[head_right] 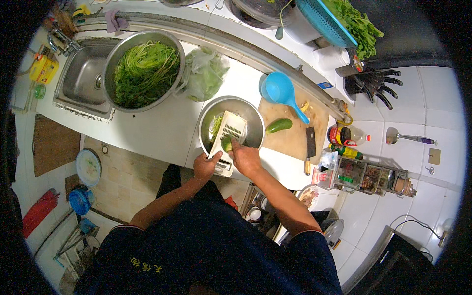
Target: The person stirs vegetables in a wok, then washes and grates cucumbers in a kitchen. They handle leafy greens, a grater, and a knife while moving between the sink and countertop.
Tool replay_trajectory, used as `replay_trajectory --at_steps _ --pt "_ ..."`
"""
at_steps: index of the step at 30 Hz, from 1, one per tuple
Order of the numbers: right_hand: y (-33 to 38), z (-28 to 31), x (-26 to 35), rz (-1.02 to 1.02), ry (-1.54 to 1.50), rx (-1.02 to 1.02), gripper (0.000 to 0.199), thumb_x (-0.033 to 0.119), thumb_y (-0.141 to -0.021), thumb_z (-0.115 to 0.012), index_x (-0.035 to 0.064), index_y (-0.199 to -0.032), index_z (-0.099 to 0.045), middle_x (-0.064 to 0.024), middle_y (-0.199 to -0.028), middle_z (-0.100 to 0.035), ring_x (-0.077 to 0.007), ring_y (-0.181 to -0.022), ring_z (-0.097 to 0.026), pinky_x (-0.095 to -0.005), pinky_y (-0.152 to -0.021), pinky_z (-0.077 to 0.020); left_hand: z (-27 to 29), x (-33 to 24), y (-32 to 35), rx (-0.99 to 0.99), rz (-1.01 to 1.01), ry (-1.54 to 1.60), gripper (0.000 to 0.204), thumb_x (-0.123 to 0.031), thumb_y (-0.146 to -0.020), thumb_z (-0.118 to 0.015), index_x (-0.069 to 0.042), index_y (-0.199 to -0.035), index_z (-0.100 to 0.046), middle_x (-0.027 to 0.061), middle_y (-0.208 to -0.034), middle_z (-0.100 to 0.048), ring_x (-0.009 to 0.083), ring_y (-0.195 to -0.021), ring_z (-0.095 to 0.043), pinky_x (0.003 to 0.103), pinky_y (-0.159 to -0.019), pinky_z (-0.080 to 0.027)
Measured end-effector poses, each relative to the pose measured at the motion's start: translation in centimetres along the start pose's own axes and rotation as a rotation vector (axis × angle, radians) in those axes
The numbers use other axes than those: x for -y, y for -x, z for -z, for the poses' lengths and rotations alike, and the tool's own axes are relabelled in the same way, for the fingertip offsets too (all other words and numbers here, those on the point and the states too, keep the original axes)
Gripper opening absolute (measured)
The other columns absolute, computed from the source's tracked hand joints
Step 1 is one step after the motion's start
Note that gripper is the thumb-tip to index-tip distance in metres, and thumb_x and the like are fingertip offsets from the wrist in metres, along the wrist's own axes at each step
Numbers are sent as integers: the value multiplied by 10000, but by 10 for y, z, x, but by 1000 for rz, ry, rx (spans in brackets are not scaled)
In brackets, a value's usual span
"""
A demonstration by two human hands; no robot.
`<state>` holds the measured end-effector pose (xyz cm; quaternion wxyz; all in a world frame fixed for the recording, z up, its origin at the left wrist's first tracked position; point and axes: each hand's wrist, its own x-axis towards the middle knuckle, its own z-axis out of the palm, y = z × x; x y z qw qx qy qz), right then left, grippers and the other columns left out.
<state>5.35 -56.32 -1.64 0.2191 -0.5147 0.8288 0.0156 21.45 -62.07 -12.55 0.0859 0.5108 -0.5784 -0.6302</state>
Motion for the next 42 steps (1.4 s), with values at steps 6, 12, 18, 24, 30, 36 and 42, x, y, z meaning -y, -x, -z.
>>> replay_trajectory --at_steps 6,12,18,24,30,36,42 --pt "-93 -14 -32 -224 100 -5 226 233 -893 -643 54 -1029 -670 -208 -938 -729 -390 -864 -714 -530 -743 -563 9 -6 1 -8 -65 -48 475 -494 -860 -754 -32 -969 -759 172 -873 -752 363 -837 -722 438 -766 -542" --pt "-61 -30 -45 -212 -705 -327 288 281 -971 -639 14 -1065 -695 -174 -901 -732 -328 -826 -712 -450 -733 -528 4 -9 3 2 -32 32 493 -504 -856 -751 -27 -980 -756 179 -881 -750 363 -855 -721 443 -781 -541" --pt "22 3 -11 -693 -1358 21 353 295 -1028 -617 35 -1263 -651 35 -760 -567 -56 -636 -453 -215 -575 -345 0 0 -1 -4 32 -47 513 -512 -857 -741 -20 -1000 -755 193 -911 -749 368 -890 -719 443 -802 -539" --pt "9 -37 -31 -486 -875 -135 487 436 -978 -649 31 -1246 -661 -101 -904 -695 -214 -825 -643 -327 -724 -494 7 -14 1 28 51 -77 523 -507 -863 -735 -19 -1050 -752 184 -959 -756 363 -930 -719 435 -836 -535" --pt "10 -11 -8 -463 -440 -128 552 519 -965 -602 52 -1260 -613 -238 -1018 -727 -409 -956 -703 -474 -809 -546 10 -22 6 17 55 -25 498 -481 -860 -748 -29 -1070 -754 164 -967 -764 334 -929 -725 424 -835 -537" --pt "21 2 0 -369 -273 -32 538 525 -974 -578 64 -1251 -553 -234 -939 -729 -426 -863 -710 -522 -761 -547 7 -14 2 30 90 -18 501 -493 -849 -754 -32 -1045 -759 165 -958 -763 330 -922 -728 416 -828 -540" --pt "-26 -17 -15 -271 -140 -149 519 491 -934 -643 36 -1153 -524 -230 -830 -715 -445 -791 -697 -533 -692 -544 0 2 -2 11 73 -5 522 -514 -834 -764 -21 -1005 -761 175 -924 -758 342 -894 -728 425 -810 -544"
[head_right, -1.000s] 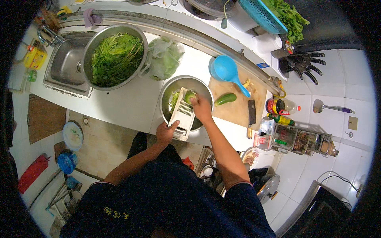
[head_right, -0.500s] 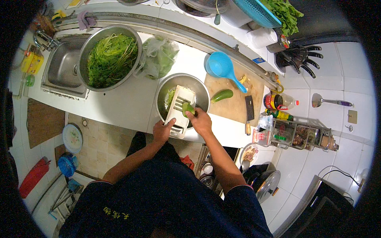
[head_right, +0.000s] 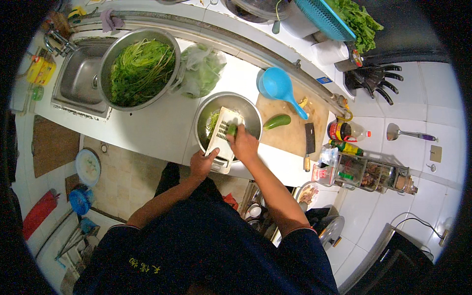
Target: The person stirs vegetables in a wok, then washes and grates cucumbers in a kitchen. They handle leafy greens, a grater, and a knife while moving between the sink and countertop.
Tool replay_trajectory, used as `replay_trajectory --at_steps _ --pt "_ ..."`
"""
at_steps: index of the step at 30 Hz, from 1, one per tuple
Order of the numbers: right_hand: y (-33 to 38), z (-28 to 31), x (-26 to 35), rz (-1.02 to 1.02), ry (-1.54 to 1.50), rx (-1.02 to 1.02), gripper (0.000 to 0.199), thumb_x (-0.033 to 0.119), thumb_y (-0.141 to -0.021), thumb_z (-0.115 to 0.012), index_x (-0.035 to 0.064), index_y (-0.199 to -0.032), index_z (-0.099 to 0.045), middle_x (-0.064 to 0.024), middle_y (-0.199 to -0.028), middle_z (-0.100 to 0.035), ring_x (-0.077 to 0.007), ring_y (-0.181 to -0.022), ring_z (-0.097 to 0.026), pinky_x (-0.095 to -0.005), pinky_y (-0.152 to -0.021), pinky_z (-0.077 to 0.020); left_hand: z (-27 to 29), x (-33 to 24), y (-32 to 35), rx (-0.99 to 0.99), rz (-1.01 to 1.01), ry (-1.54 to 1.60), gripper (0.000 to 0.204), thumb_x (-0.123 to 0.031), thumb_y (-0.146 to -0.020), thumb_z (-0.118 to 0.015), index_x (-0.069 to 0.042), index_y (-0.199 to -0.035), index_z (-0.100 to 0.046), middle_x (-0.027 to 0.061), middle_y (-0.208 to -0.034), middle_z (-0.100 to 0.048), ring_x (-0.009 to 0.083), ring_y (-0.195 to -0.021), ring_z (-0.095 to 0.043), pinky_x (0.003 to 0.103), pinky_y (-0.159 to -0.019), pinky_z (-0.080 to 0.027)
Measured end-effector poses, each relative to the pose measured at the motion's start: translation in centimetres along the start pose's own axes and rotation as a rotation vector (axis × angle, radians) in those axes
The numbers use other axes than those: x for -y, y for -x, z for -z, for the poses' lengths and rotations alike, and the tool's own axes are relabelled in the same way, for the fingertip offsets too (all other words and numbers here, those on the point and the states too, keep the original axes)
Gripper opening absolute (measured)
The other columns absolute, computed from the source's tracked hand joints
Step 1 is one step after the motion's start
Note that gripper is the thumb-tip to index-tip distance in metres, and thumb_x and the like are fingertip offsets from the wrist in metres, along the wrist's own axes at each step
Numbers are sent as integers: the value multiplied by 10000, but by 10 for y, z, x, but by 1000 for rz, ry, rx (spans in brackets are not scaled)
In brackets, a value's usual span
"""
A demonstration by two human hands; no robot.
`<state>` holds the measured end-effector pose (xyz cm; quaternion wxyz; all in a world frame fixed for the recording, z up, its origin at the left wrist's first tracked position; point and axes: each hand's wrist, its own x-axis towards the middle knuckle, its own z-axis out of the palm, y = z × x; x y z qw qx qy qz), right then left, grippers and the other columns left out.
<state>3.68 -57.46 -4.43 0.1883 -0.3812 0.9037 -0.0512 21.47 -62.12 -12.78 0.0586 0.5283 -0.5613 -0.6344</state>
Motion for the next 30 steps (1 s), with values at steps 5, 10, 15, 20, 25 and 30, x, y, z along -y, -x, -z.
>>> replay_trajectory --at_steps 5,10,15,20,25,30 --pt "-76 -10 -15 -157 34 18 491 455 -944 -632 19 -1153 -545 -248 -955 -719 -449 -902 -692 -544 -780 -542 2 7 -1 -15 -68 -42 500 -501 -839 -764 -31 -1008 -761 166 -907 -758 359 -883 -725 428 -801 -545" --pt "-21 -2 -32 -165 -326 72 540 498 -951 -635 29 -1218 -612 -226 -1047 -722 -412 -989 -692 -466 -880 -528 4 -13 7 -11 -33 -19 448 -446 -866 -759 -25 -1018 -764 159 -933 -765 319 -885 -733 412 -810 -544" --pt "38 -2 -21 -175 -500 138 494 477 -980 -609 40 -1209 -627 -217 -964 -726 -394 -923 -705 -459 -837 -533 5 -12 6 2 -36 -20 460 -467 -873 -736 -33 -1025 -753 169 -947 -758 350 -925 -718 425 -824 -535" --pt "-19 2 -40 -197 -131 8 497 475 -1026 -458 46 -998 -707 -245 -940 -700 -464 -918 -662 -539 -793 -521 5 -12 10 10 -97 -1 474 -472 -866 -743 -25 -1025 -753 175 -944 -757 356 -913 -719 438 -811 -539" --pt "3 -20 -67 -142 -180 -212 432 438 -1036 -463 87 -962 -705 -209 -870 -706 -444 -829 -670 -532 -732 -522 1 1 0 -11 -86 3 520 -497 -844 -756 -10 -1027 -748 211 -942 -747 380 -897 -715 446 -786 -539" --pt "13 13 -26 -108 -149 -135 434 500 -1010 -513 110 -1063 -696 -178 -811 -716 -391 -801 -698 -493 -707 -538 -1 9 -1 -30 -119 -19 518 -485 -845 -759 1 -1022 -744 206 -923 -747 368 -883 -717 445 -790 -542"
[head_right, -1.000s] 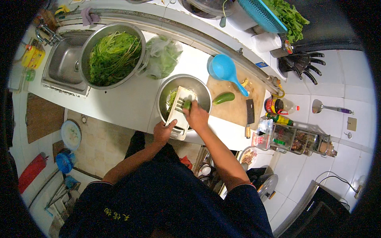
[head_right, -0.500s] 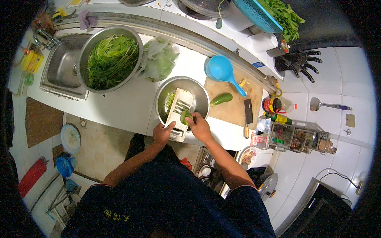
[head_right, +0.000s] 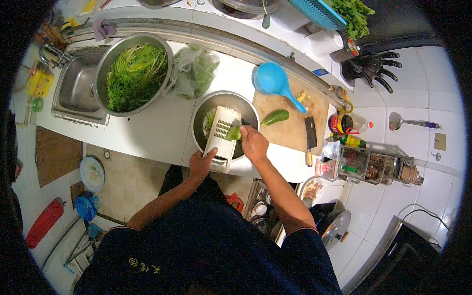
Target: The person stirs vegetables in a wok, then washes and grates cucumbers in a kitchen. They handle leafy greens, a grater, and a knife while moving between the sink and countertop.
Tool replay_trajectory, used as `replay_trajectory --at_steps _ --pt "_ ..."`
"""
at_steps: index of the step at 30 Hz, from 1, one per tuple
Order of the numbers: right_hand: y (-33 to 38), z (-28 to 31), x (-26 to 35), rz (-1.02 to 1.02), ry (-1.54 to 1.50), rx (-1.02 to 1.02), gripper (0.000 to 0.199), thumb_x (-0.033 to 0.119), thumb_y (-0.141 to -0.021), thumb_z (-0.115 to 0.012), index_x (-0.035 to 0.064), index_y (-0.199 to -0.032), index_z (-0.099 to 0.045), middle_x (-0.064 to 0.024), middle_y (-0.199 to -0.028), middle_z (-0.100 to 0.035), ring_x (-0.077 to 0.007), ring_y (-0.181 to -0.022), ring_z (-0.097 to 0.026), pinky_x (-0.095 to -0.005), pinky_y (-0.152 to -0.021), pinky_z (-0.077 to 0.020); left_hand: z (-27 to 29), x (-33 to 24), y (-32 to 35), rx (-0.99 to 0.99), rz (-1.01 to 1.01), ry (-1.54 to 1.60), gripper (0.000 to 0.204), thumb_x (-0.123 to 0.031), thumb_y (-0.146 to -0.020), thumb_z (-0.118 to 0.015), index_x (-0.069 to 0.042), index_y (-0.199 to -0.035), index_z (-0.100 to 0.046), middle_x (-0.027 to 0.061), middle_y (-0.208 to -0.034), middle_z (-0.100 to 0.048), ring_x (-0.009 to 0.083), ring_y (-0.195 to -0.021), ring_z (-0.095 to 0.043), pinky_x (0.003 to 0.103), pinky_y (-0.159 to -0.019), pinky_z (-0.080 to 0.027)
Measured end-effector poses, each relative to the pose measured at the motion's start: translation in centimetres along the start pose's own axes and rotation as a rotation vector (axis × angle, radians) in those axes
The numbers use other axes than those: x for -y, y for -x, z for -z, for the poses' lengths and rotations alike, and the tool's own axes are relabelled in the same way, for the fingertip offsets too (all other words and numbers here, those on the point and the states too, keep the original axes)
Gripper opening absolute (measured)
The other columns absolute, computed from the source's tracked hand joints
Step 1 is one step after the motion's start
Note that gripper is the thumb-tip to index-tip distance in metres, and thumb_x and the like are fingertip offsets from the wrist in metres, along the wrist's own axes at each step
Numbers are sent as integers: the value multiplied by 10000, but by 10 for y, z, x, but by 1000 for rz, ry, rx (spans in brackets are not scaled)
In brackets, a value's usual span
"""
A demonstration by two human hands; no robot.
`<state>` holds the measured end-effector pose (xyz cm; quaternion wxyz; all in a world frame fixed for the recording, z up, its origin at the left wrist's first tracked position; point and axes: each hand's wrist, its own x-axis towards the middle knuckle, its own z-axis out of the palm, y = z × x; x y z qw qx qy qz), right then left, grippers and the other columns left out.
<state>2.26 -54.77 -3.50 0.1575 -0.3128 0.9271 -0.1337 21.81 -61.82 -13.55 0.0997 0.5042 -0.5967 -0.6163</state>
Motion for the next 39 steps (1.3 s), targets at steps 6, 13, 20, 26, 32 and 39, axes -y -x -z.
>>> replay_trajectory --at_steps 6,13,20,26,32,39 --pt "1 23 30 2 114 219 579 542 -937 -625 86 -1295 -624 -146 -893 -747 -364 -843 -721 -465 -732 -557 6 -19 5 31 68 0 513 -474 -852 -755 10 -1021 -740 190 -908 -754 356 -880 -728 438 -797 -550" --pt "18 15 18 194 167 239 599 473 -940 -640 57 -1360 -541 -219 -971 -709 -384 -816 -715 -496 -694 -560 2 -14 3 7 38 20 512 -477 -852 -752 -2 -1043 -745 191 -930 -757 359 -896 -729 432 -805 -549" --pt "33 -1 26 259 221 96 585 387 -944 -658 22 -1366 -484 -247 -905 -655 -417 -729 -696 -507 -595 -555 7 -25 6 29 43 13 515 -476 -863 -742 -3 -1067 -744 211 -943 -750 366 -899 -725 436 -816 -545" --pt "-57 -41 14 178 225 -78 442 344 -914 -698 36 -1209 -580 -264 -895 -668 -437 -744 -682 -517 -640 -549 7 -18 6 58 95 62 524 -499 -865 -744 -7 -1044 -747 200 -930 -751 350 -885 -724 423 -806 -542" --pt "13 -6 20 275 185 105 575 415 -929 -666 61 -1368 -554 -237 -959 -683 -394 -778 -701 -504 -648 -558 1 -11 3 27 13 16 536 -520 -861 -744 -8 -1018 -747 181 -917 -755 361 -878 -721 434 -794 -542" --pt "-12 -37 14 292 234 -62 558 386 -912 -690 53 -1340 -557 -232 -828 -657 -391 -615 -670 -493 -538 -537 1 -8 3 9 9 -12 542 -530 -848 -751 -10 -1000 -751 191 -881 -749 384 -851 -716 460 -778 -541"
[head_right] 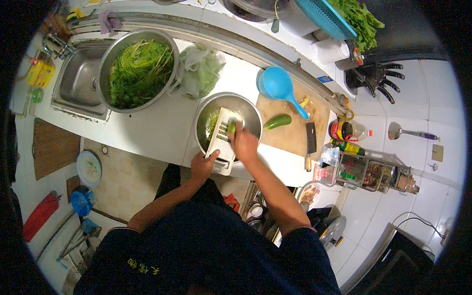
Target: The person stirs vegetables in a wok, then washes and grates cucumbers in a kitchen. They handle leafy greens, a grater, and a knife while moving between the sink and countertop.
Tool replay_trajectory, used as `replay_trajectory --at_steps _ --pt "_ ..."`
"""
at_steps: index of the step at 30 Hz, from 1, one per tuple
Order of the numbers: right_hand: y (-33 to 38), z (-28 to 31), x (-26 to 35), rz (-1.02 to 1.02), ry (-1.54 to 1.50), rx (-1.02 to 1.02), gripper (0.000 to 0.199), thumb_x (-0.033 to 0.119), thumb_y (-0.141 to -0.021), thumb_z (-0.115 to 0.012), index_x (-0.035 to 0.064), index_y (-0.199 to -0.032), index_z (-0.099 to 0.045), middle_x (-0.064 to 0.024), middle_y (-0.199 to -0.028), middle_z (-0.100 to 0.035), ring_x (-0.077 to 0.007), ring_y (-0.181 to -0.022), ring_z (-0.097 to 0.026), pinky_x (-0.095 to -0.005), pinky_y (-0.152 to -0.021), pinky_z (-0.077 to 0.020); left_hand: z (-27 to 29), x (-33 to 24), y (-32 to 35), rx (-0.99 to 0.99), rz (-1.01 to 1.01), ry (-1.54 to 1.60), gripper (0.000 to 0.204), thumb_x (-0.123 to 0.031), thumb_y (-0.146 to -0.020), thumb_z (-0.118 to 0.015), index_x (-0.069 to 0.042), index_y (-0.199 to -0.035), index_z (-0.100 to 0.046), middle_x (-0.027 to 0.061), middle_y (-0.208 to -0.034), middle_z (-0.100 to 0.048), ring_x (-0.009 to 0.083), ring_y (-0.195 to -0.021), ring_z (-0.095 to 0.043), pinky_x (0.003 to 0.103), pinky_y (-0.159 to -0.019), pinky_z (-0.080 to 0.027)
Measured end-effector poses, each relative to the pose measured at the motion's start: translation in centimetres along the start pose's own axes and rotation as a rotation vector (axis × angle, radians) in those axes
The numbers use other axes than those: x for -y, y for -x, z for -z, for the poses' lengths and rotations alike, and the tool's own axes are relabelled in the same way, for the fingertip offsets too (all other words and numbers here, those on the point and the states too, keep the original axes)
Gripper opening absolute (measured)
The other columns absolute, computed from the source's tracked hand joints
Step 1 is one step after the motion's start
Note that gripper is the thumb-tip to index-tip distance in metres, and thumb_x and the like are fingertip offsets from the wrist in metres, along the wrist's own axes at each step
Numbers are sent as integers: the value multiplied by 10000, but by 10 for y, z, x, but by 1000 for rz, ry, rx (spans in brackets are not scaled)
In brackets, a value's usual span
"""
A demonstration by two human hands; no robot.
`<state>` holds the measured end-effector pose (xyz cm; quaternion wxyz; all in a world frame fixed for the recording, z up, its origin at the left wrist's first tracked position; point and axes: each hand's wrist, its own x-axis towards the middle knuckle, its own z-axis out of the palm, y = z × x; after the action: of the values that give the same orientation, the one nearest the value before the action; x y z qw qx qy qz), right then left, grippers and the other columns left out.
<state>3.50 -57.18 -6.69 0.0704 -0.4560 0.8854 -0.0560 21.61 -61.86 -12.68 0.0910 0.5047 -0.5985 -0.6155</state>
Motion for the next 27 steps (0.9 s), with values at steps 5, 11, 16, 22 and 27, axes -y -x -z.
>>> replay_trajectory --at_steps 5,11,16,22,27 --pt "-47 -7 -12 -80 -19 100 446 365 -909 -692 56 -1218 -608 -205 -913 -695 -407 -798 -699 -515 -662 -551 5 -4 1 -11 43 15 531 -519 -833 -764 -16 -1001 -760 197 -881 -749 377 -853 -724 447 -770 -547" --pt "46 46 19 38 -49 160 550 444 -919 -680 63 -1301 -573 -212 -900 -680 -382 -720 -695 -503 -578 -534 1 -6 1 -1 33 18 479 -486 -853 -755 -40 -1024 -760 174 -905 -756 364 -888 -725 427 -784 -547" --pt "26 25 13 39 7 124 510 397 -941 -658 53 -1306 -562 -222 -881 -683 -383 -712 -698 -504 -578 -542 5 -15 5 12 39 -3 474 -484 -864 -743 -32 -1006 -756 178 -899 -753 362 -878 -724 431 -781 -542" --pt "-43 -2 -10 -48 17 94 444 387 -929 -666 38 -1197 -602 -238 -874 -688 -418 -763 -696 -518 -639 -540 9 -16 5 29 63 -31 509 -508 -859 -741 -28 -1028 -746 168 -931 -757 360 -890 -720 438 -800 -537" --pt "-4 32 5 -7 -32 218 513 414 -930 -658 49 -1284 -590 -211 -939 -700 -402 -818 -699 -502 -679 -543 8 -19 3 21 87 -64 519 -508 -860 -743 -18 -1031 -743 162 -932 -759 347 -895 -722 437 -814 -537"
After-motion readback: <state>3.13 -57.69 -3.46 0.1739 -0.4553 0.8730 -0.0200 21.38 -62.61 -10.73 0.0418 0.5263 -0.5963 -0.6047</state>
